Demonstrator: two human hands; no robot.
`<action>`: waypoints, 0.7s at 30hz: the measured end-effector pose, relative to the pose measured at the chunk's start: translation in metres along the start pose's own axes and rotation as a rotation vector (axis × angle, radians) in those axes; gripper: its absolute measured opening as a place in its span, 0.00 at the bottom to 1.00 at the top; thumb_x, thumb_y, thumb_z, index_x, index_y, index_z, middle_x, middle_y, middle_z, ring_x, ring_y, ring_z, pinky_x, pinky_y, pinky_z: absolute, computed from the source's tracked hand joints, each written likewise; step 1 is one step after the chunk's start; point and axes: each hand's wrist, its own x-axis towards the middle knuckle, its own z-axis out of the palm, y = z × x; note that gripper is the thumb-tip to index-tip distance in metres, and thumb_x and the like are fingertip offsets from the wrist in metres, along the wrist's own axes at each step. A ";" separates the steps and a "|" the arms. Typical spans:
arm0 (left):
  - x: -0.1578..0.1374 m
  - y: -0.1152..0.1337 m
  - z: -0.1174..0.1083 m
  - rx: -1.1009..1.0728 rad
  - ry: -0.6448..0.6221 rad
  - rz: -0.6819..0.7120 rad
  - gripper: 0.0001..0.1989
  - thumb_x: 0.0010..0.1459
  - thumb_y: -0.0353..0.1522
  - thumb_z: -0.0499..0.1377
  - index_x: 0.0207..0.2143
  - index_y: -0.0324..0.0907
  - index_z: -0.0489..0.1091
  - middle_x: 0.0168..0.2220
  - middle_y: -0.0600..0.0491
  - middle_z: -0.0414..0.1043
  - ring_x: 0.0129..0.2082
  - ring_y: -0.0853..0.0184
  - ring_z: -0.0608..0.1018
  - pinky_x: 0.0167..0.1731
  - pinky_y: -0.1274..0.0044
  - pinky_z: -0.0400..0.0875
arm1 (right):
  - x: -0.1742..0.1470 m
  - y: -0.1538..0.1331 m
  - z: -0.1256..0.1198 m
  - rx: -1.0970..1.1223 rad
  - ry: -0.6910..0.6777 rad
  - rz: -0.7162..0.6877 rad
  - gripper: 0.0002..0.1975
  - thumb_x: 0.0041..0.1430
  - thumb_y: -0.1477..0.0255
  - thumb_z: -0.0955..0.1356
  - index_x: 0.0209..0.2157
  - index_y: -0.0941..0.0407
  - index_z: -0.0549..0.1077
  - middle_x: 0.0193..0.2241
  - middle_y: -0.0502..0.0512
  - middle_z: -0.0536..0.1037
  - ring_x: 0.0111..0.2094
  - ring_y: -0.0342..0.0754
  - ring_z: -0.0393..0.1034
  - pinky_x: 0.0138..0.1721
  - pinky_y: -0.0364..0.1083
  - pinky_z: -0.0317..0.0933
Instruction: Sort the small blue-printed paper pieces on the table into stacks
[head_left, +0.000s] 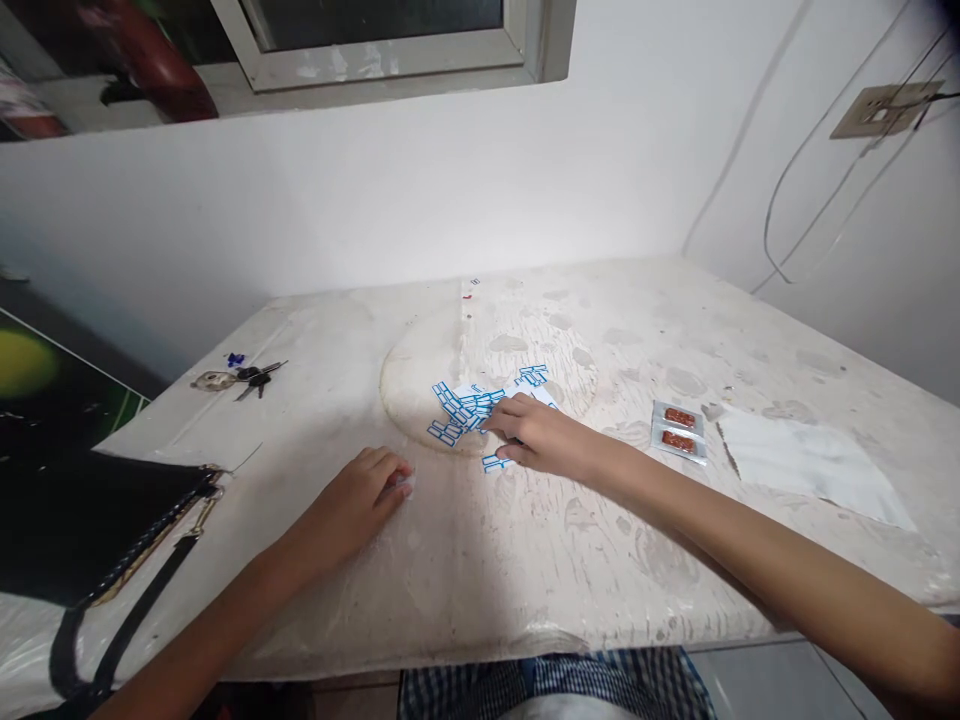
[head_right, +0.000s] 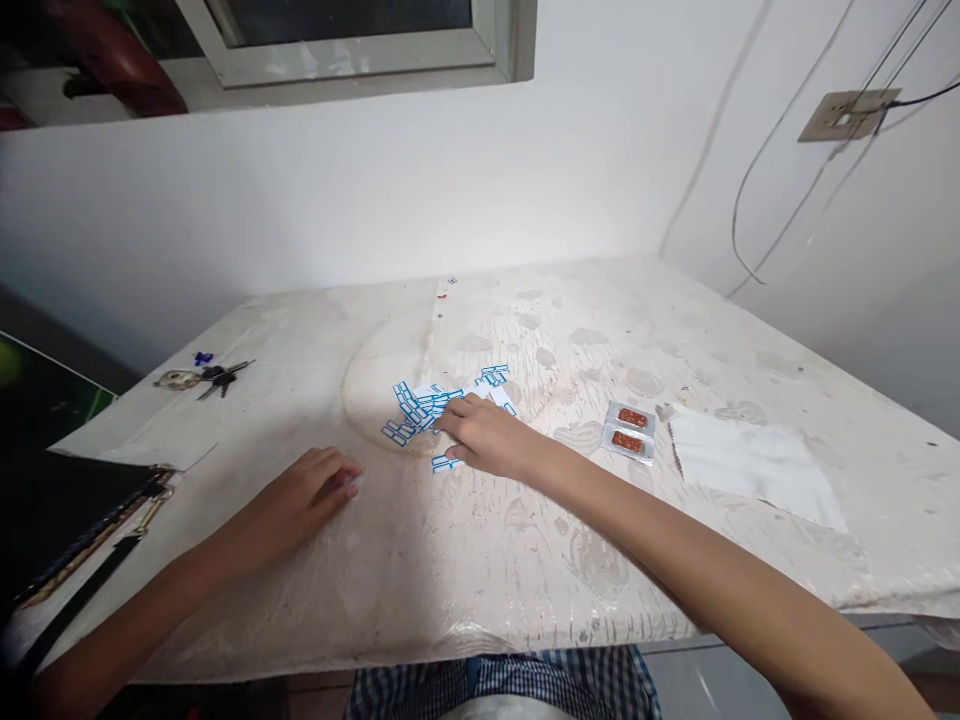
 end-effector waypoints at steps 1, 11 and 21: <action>0.001 -0.002 0.001 -0.008 -0.003 -0.008 0.11 0.56 0.38 0.48 0.33 0.43 0.65 0.34 0.52 0.67 0.37 0.63 0.68 0.37 0.72 0.64 | 0.001 0.003 -0.002 0.045 -0.003 -0.015 0.15 0.55 0.74 0.65 0.46 0.58 0.68 0.39 0.60 0.70 0.42 0.51 0.61 0.42 0.50 0.58; 0.037 0.022 -0.010 -0.259 0.130 -0.067 0.10 0.52 0.39 0.52 0.26 0.41 0.63 0.27 0.55 0.67 0.30 0.67 0.70 0.33 0.75 0.64 | 0.003 0.010 -0.014 0.249 0.121 0.101 0.13 0.55 0.82 0.60 0.39 0.59 0.71 0.36 0.58 0.74 0.38 0.47 0.67 0.41 0.47 0.61; 0.116 0.050 0.007 -0.076 0.104 0.151 0.29 0.49 0.46 0.54 0.54 0.49 0.55 0.57 0.49 0.54 0.57 0.54 0.56 0.55 0.58 0.45 | -0.005 0.046 -0.029 0.228 0.219 0.386 0.33 0.50 0.60 0.66 0.57 0.52 0.55 0.54 0.64 0.56 0.55 0.59 0.52 0.51 0.60 0.52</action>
